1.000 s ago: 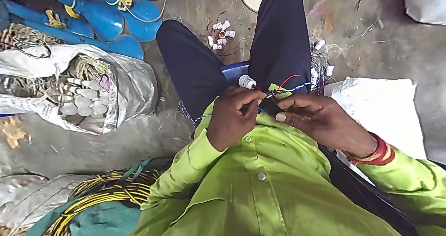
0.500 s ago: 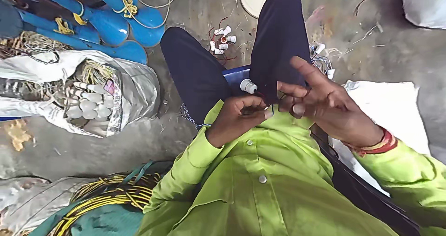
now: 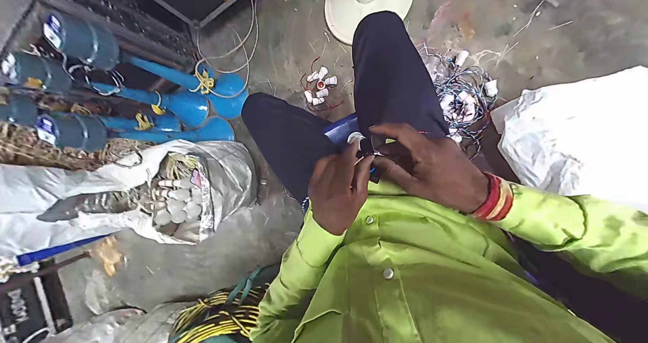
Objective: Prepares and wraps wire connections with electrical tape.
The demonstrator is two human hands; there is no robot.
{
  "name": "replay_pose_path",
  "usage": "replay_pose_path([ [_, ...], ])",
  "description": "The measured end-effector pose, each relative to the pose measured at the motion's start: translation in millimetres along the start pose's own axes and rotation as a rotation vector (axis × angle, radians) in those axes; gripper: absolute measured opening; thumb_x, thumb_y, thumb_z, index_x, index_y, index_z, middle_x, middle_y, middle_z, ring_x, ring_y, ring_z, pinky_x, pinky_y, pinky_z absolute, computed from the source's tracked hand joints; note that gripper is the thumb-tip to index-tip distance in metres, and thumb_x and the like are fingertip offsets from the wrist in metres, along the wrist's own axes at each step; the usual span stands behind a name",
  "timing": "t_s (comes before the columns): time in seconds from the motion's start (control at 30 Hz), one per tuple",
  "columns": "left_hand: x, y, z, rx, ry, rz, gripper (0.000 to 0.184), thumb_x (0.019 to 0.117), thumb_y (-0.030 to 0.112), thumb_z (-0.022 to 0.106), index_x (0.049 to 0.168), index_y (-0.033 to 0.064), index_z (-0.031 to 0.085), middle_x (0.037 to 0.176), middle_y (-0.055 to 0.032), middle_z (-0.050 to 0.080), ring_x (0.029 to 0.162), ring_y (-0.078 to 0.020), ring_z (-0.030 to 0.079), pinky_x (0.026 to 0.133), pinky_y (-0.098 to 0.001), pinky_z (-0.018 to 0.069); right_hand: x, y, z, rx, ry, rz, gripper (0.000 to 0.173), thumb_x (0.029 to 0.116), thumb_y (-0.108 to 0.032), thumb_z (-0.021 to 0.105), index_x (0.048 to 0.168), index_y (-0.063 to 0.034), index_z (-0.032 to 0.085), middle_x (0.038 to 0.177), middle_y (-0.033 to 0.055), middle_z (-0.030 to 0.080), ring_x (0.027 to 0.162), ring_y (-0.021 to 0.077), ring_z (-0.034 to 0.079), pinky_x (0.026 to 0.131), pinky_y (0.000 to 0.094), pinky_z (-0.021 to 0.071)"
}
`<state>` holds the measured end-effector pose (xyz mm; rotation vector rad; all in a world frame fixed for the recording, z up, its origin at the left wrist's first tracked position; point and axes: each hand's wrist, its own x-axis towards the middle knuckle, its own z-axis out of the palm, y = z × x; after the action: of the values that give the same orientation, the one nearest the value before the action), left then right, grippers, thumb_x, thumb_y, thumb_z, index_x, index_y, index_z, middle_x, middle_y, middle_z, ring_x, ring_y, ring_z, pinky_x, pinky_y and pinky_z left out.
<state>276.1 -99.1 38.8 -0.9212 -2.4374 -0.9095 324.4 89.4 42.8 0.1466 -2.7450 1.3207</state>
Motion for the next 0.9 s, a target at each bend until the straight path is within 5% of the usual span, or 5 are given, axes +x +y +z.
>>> replay_pose_path([
  [0.17,1,-2,4,0.064,0.042,0.089,0.009,0.0874,0.008,0.076,0.092,0.0016,0.080,0.086,-0.0115,0.075,0.086,-0.0221,0.071,0.081,-0.0303,0.0586,6,-4,7,0.000,0.117,0.042,0.047,0.0932,-0.024,0.066,0.137,-0.0094,0.059,0.092,0.0032,0.072,0.068,0.0192,0.067,0.055,0.0434,0.0561],
  [0.33,7,-7,1,0.059,0.175,0.040,0.008,0.0846,0.008,0.077,0.086,0.0009,0.080,0.080,-0.0101,0.075,0.079,-0.0182,0.073,0.074,-0.0269,0.0600,-8,-10,19,0.328,0.205,0.109,0.016,0.0924,-0.025,0.070,0.090,-0.0117,0.062,0.070,-0.0070,0.056,0.058,-0.0009,0.051,0.051,0.0167,0.0435],
  [0.43,13,-5,-3,0.012,0.233,0.046,0.009,0.0832,0.009,0.076,0.083,0.0004,0.079,0.076,-0.0098,0.075,0.075,-0.0162,0.073,0.071,-0.0256,0.0603,-3,-21,18,0.792,-0.100,0.514,0.019,0.0983,-0.024,0.069,0.108,-0.0082,0.068,0.075,-0.0037,0.070,0.062,0.0038,0.066,0.056,0.0196,0.0554],
  [0.63,13,3,-4,-0.018,0.247,0.090,0.006,0.0826,0.007,0.078,0.084,0.0013,0.079,0.077,-0.0086,0.074,0.078,-0.0165,0.071,0.076,-0.0271,0.0598,5,-28,21,1.528,0.076,0.690,0.036,0.0988,0.004,0.049,0.134,-0.0040,0.053,0.104,0.0133,0.073,0.090,0.0211,0.074,0.085,0.0353,0.0627],
  [0.9,9,1,-2,-0.010,0.189,0.128,0.006,0.0853,0.007,0.078,0.088,0.0023,0.079,0.081,-0.0087,0.073,0.083,-0.0184,0.070,0.079,-0.0296,0.0586,10,-31,16,1.528,0.167,0.858,0.054,0.0921,0.010,0.065,0.140,-0.0093,0.048,0.103,0.0138,0.071,0.084,0.0217,0.074,0.079,0.0347,0.0635],
])
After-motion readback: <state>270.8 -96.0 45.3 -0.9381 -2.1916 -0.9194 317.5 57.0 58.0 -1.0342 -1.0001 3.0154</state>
